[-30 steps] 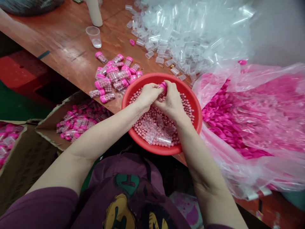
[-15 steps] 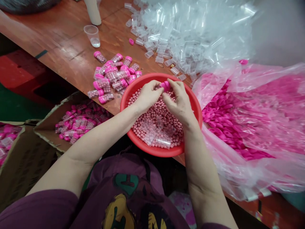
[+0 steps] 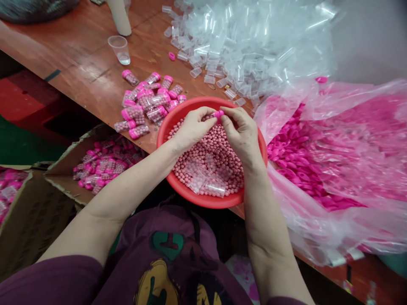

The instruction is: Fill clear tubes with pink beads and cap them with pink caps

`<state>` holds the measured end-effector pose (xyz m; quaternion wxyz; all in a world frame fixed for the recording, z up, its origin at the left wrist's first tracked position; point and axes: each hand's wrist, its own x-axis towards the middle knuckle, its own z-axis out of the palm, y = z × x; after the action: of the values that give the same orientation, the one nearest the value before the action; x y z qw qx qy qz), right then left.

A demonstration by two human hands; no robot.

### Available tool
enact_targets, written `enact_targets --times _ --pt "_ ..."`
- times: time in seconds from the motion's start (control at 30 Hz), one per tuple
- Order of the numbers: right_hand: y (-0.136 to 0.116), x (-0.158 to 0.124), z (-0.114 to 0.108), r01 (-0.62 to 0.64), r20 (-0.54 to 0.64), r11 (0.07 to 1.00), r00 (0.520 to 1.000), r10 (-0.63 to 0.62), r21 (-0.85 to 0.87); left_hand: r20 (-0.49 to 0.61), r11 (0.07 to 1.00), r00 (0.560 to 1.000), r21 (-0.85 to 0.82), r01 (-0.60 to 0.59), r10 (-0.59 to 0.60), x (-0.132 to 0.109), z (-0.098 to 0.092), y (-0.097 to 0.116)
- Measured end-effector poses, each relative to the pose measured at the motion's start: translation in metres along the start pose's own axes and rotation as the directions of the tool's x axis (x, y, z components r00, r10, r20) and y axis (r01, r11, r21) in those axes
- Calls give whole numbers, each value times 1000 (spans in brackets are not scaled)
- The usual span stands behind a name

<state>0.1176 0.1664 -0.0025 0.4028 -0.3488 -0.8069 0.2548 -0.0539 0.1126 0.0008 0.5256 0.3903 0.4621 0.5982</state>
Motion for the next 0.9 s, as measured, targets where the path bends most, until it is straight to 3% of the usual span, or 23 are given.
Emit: enact_targets --times 0.13,0.23,0.33,0.7,0.9 --pt "-6 -4 10 104 131 970 988 -77 -218 -78 999 996 -21 46 -47 0 2 3" --pt "-9 -7 24 104 193 903 981 -24 -416 -154 995 983 -27 97 -100 -1 6 7" --pt "-10 -7 35 60 169 840 985 38 -539 -168 989 975 -27 144 -146 -2 9 10" --pt "-1 -4 30 140 205 815 978 -27 -563 -79 967 967 -102 233 -241 -1 8 7" --pt "5 -10 30 113 159 840 987 -33 -530 -16 965 975 -143 219 -224 -1 7 11"
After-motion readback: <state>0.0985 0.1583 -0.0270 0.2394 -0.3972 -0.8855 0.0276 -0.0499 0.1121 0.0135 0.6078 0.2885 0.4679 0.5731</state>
